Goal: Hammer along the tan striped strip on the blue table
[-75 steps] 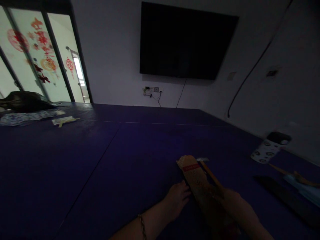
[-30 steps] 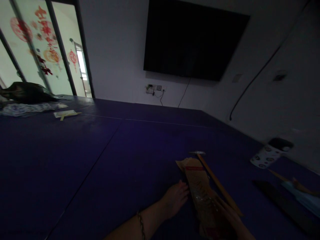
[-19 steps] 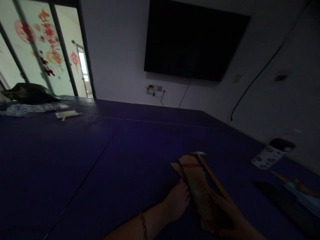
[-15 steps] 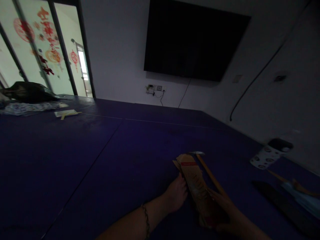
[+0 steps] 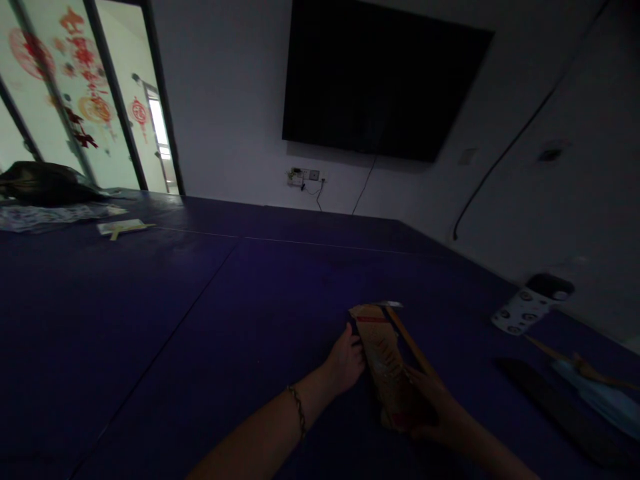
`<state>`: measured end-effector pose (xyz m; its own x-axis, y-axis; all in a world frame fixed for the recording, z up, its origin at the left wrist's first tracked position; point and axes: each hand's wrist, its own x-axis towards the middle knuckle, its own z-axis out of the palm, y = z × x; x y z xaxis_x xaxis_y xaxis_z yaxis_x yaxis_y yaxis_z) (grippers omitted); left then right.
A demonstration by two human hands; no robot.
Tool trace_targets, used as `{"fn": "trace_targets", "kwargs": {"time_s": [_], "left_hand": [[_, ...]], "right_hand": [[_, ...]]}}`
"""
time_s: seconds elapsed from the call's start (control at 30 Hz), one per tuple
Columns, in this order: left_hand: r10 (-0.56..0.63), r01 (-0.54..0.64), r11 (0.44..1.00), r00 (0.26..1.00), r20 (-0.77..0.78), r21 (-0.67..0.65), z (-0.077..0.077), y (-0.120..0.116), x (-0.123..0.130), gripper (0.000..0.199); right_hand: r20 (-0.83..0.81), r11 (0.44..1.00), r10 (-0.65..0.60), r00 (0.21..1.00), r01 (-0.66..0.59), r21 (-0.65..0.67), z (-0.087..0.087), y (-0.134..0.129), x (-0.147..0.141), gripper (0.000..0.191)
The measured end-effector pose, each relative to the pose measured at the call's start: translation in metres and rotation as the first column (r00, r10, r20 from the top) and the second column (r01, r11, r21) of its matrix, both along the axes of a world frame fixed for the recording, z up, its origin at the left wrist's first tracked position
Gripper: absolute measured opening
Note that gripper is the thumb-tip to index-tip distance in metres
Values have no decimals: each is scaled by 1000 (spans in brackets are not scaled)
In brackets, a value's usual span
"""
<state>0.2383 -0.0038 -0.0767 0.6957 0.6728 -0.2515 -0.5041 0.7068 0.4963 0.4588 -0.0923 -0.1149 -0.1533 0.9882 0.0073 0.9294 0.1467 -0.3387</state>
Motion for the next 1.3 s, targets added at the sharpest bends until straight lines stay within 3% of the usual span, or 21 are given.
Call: {"fn": "trace_targets", "kwargs": {"time_s": [0.2, 0.3, 0.5, 0.67, 0.77, 0.83, 0.93, 1.0, 1.07, 1.17, 1.3], "left_hand": [[-15, 17, 998, 999, -35, 63, 1, -5, 0, 61], [-13, 16, 985, 1000, -23, 172, 3, -11, -1, 56], [127, -76, 901, 988, -91, 427, 0, -23, -11, 42], [144, 34, 861, 940, -308, 507, -14, -36, -47, 45], [206, 93, 794, 888, -411, 600, -13, -45, -85, 47], [244, 148, 721, 860, -449, 677, -7, -50, -114, 44], [344, 255, 549, 799, -493, 796, 4, -50, -155, 43], [385, 319, 428, 782, -490, 845, 9, -44, -175, 43], [418, 345, 364, 770, -483, 865, 9, -36, -187, 42], [489, 303, 391, 732, -475, 869, 0, -21, -194, 38], [497, 207, 494, 730, -469, 845, -14, -6, -193, 39]], "right_hand": [[7, 1000, -16, 1000, 16, 15, -3, -4, -1, 76], [-3, 999, -30, 1000, 30, 12, -5, -7, 0, 77], [33, 1000, -28, 999, 28, -12, -1, -6, -2, 79], [58, 998, -67, 996, 68, -12, 0, -11, 5, 86], [33, 986, -150, 988, 147, 78, 15, -21, -3, 90], [10, 969, -141, 990, 136, 207, 34, -27, -29, 92], [-47, 900, -53, 997, 68, 430, 63, -27, -100, 73], [-43, 878, 141, 989, -105, 468, 73, -16, -157, 49], [-47, 837, 386, 921, -328, 437, 72, 5, -207, 24], [-160, 832, 454, 876, -353, 427, 56, 42, -255, 35], [-239, 831, 491, 838, -367, 418, 34, 66, -271, 30]]}}
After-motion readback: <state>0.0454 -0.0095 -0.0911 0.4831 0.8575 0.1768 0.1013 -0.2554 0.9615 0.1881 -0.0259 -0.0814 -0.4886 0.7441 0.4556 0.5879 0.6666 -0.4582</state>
